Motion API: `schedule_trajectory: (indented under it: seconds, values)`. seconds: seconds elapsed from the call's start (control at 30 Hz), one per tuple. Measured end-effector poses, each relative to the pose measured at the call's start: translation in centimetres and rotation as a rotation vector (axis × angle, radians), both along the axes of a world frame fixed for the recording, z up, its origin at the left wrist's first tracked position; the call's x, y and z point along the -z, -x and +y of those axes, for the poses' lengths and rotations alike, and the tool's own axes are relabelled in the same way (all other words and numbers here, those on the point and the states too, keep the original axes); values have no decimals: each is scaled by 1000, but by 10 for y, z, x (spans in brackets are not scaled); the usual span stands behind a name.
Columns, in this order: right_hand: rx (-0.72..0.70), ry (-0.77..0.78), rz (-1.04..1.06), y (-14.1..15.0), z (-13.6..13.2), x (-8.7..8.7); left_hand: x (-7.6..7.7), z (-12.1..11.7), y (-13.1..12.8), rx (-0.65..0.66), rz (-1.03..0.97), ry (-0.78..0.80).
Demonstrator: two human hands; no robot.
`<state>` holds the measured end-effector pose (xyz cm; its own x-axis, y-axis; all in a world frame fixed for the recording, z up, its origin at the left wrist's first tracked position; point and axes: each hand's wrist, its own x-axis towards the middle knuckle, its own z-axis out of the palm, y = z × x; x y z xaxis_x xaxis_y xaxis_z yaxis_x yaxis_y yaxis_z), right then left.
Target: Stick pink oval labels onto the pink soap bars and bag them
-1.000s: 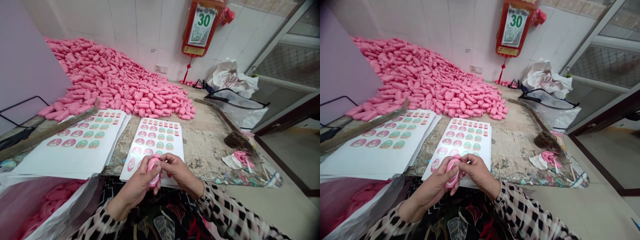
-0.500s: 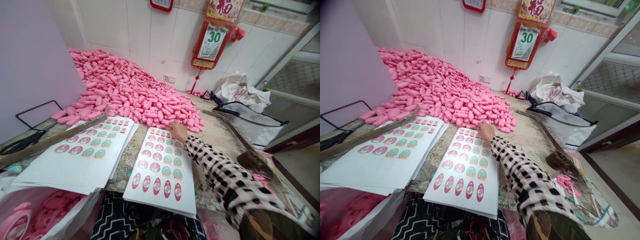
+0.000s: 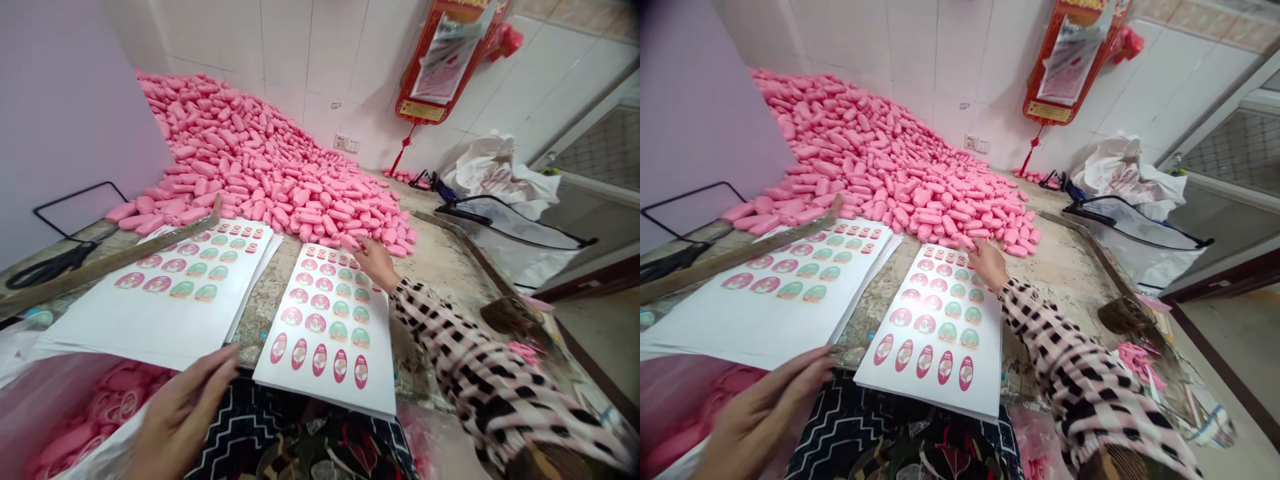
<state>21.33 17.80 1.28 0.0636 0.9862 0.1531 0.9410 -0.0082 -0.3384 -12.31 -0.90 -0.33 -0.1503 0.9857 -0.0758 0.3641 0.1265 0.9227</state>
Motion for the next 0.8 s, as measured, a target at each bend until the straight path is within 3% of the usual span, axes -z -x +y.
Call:
schedule_trajectory:
  seconds: [0.07,0.13,0.2,0.3,0.4,0.5,0.6,0.73,0.8]
  values:
    - [-33,33,494,8,-41,2,-6,13,-41,165,-176,141]
    - [-56,168,977,24,-90,5,-8,24,-82,226,-452,249]
    - [-7,307,1233,44,-140,6,-8,28,-114,272,-745,342]
    - [-50,351,1329,62,-197,5,-4,23,-138,339,-1019,420]
    - [-145,311,1101,50,-226,6,-3,16,-138,341,-1050,456]
    - [-71,189,695,15,-234,15,-7,14,-130,356,-882,437]
    - [36,74,383,-10,-233,27,-12,12,-127,511,-479,341]
    - [29,47,166,-11,-231,36,-11,5,-134,802,223,-10]
    - [14,45,100,-5,-230,37,-8,0,-137,904,468,-164]
